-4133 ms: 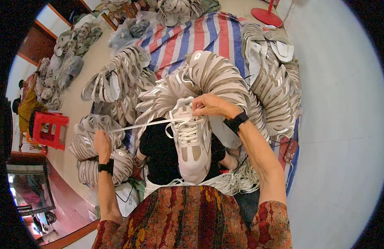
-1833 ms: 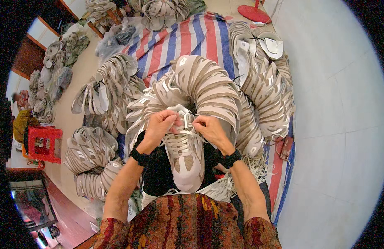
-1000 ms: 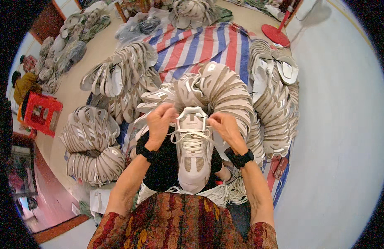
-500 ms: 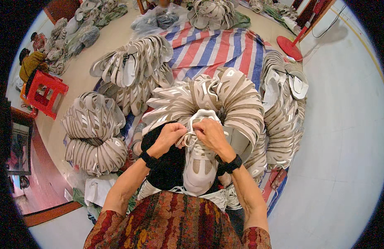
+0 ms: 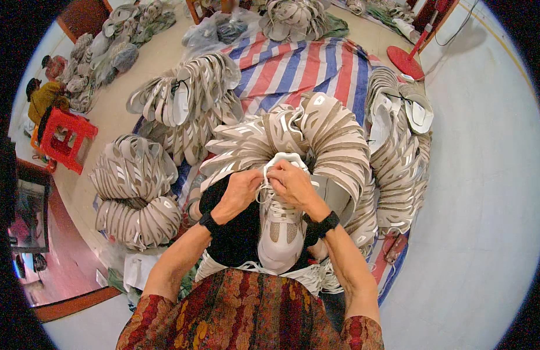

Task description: The recorder is threading laces into a white sneaker while sitting in a manufacturing/processing area.

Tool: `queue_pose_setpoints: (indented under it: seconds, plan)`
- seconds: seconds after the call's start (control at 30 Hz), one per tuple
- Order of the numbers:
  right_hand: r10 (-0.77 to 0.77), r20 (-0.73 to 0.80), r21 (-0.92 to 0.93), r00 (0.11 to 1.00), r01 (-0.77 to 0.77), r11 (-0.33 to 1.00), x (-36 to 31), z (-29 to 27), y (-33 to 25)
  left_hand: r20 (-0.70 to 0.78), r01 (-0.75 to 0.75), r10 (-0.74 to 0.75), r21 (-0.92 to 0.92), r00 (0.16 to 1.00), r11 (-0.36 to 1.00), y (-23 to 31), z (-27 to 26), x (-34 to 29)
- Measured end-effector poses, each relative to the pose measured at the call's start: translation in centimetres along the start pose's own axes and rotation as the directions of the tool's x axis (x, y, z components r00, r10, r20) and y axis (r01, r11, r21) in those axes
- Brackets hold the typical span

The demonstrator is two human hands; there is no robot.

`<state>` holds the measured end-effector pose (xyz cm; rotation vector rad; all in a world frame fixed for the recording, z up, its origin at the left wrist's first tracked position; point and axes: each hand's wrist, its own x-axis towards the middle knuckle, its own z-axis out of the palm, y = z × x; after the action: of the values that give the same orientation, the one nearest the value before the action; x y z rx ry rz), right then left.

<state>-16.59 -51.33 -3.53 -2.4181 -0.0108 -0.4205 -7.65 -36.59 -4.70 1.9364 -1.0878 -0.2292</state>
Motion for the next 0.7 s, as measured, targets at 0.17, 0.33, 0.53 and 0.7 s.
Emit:
queue_pose_setpoints:
  seconds: [0.17,0.33,0.53,0.7]
  plan:
    - [0.081,0.025,-0.038,0.996,-0.080,0.996,0.2,0.8,0.3,-0.014,0.151,-0.157,-0.187,0.988,0.971,0.4,0.3,0.1]
    - [-0.070,0.023,-0.380,0.997,0.073,0.922,0.5,-0.7,-0.1,0.058,0.010,-0.019,0.148,0.998,0.989,0.6,0.0,0.6]
    - [0.248,-0.613,-0.455,0.750,-0.592,0.665,-2.6,-7.5,3.4,0.241,0.184,-0.167,-0.051,0.956,0.982,1.4,-0.8,0.9]
    - [0.075,-0.445,-0.502,0.892,-0.318,0.804,-4.4,-6.9,4.3,0.206,0.527,-0.511,-0.023,0.834,0.850,2.3,-1.7,1.3]
